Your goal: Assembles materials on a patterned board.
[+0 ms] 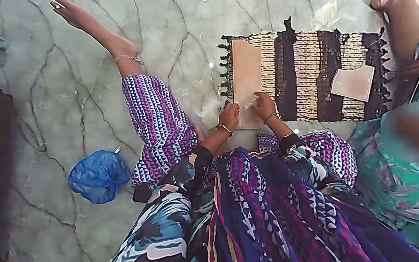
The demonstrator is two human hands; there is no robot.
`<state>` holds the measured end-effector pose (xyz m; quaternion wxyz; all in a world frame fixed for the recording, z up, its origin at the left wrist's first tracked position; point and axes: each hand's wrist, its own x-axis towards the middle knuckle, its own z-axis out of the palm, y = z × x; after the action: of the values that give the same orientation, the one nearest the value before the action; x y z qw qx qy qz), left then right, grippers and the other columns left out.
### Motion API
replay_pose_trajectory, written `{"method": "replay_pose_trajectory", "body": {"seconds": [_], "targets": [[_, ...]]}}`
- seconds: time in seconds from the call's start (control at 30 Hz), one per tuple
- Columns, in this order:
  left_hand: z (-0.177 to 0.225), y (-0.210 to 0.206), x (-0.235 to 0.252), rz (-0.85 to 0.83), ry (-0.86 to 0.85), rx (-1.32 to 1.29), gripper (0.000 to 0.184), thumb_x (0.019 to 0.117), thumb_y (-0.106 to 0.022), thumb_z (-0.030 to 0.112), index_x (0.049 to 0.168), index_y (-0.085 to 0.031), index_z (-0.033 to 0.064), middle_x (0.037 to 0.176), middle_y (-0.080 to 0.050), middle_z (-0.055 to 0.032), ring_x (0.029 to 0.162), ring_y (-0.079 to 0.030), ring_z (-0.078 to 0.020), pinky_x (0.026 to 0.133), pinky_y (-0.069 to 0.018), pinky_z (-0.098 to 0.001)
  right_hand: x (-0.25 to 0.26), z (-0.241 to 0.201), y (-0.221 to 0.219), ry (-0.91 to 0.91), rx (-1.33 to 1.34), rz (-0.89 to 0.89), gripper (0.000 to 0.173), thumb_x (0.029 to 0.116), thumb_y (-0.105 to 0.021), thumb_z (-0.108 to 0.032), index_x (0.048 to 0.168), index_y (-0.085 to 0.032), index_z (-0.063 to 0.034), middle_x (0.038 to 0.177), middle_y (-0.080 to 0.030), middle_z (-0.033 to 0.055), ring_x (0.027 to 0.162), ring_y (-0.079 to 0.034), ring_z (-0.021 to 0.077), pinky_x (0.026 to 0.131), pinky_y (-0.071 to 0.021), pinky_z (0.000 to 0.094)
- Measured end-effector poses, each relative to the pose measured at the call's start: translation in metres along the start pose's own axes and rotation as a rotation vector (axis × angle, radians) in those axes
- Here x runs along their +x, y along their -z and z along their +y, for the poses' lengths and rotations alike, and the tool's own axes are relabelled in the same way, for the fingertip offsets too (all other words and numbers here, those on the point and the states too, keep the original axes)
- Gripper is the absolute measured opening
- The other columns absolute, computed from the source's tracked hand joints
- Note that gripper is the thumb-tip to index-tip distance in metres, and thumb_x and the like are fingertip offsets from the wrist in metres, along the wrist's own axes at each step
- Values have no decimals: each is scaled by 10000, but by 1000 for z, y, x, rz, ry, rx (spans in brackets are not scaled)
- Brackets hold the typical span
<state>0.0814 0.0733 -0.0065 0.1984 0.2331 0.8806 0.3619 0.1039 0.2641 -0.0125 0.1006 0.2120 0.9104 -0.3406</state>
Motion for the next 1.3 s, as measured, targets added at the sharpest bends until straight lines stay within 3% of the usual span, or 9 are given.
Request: {"method": "replay_pose_trajectory", "body": {"seconds": [0.13,0.47,0.6,0.7,0.8,1.03,1.13,1.23,1.3], "targets": [[0,-12,-6,12,-82,11,213,1051,-544,86,1157,-670,-48,1089,-651,-273,969,-688,-432,828,-577,-573,0,-4,1,-13,-17,-10,589,885,-757,-69,1431,-549,6,1243,-633,276,1120,-637,439,950,-510,601],[-21,-16,7,-43,105,62,239,1060,-545,111,1225,-647,-29,1207,-627,-292,1072,-666,-464,879,-563,-610,-1,1,-5,-1,-82,19,543,918,-727,-100,1428,-558,-20,1257,-626,267,1089,-651,436,912,-523,601],[-23,-15,8,-65,113,65,235,1056,-552,107,1218,-647,-34,1219,-629,-293,1077,-667,-469,887,-560,-617,-14,-6,-17,280,-252,94,469,947,-643,-83,1405,-583,1,1492,-528,243,1370,-509,447,1088,-376,673],[-23,-16,11,-76,106,78,232,1055,-556,110,1210,-652,-34,1221,-629,-295,1061,-675,-469,871,-565,-617,-21,-11,-35,398,-401,-64,531,1069,-474,-214,1536,-422,33,1669,-304,201,1551,-284,388,1236,-188,644],[-25,-16,10,-96,113,73,220,1044,-571,108,1197,-651,-28,1234,-625,-293,1058,-676,-466,868,-566,-619,-26,-5,-49,346,-494,-187,722,1076,-463,-397,1601,-252,51,1702,-191,219,1585,-184,370,1254,-160,604],[-5,12,10,-442,239,108,276,1045,-555,107,1264,-617,-48,1250,-662,-278,1204,-639,-438,1018,-491,-635,-72,-21,-26,103,-624,-476,935,1029,-462,-609,1636,-116,12,1730,-36,194,1609,-48,340,1264,-75,608],[-13,10,3,-477,187,127,234,1008,-606,89,1192,-667,-42,1195,-687,-280,1169,-652,-456,996,-494,-652,-85,-36,-7,61,-666,-573,851,1050,-407,-606,1625,-220,-8,1717,-157,188,1598,-138,335,1255,-43,632],[-12,14,1,-420,187,119,219,1003,-594,57,1183,-672,-40,1204,-685,-266,1176,-652,-439,994,-501,-641,-81,-41,2,128,-561,-390,612,1081,-431,-442,1527,-460,-23,1598,-439,187,1542,-312,354,1251,-70,654],[-8,21,6,-390,203,114,251,1048,-538,81,1237,-644,-47,1271,-659,-259,1228,-632,-417,1033,-488,-617,-71,-40,-4,182,-495,-253,614,1089,-450,-367,1565,-379,13,1657,-333,196,1571,-242,352,1260,-73,629]]}}
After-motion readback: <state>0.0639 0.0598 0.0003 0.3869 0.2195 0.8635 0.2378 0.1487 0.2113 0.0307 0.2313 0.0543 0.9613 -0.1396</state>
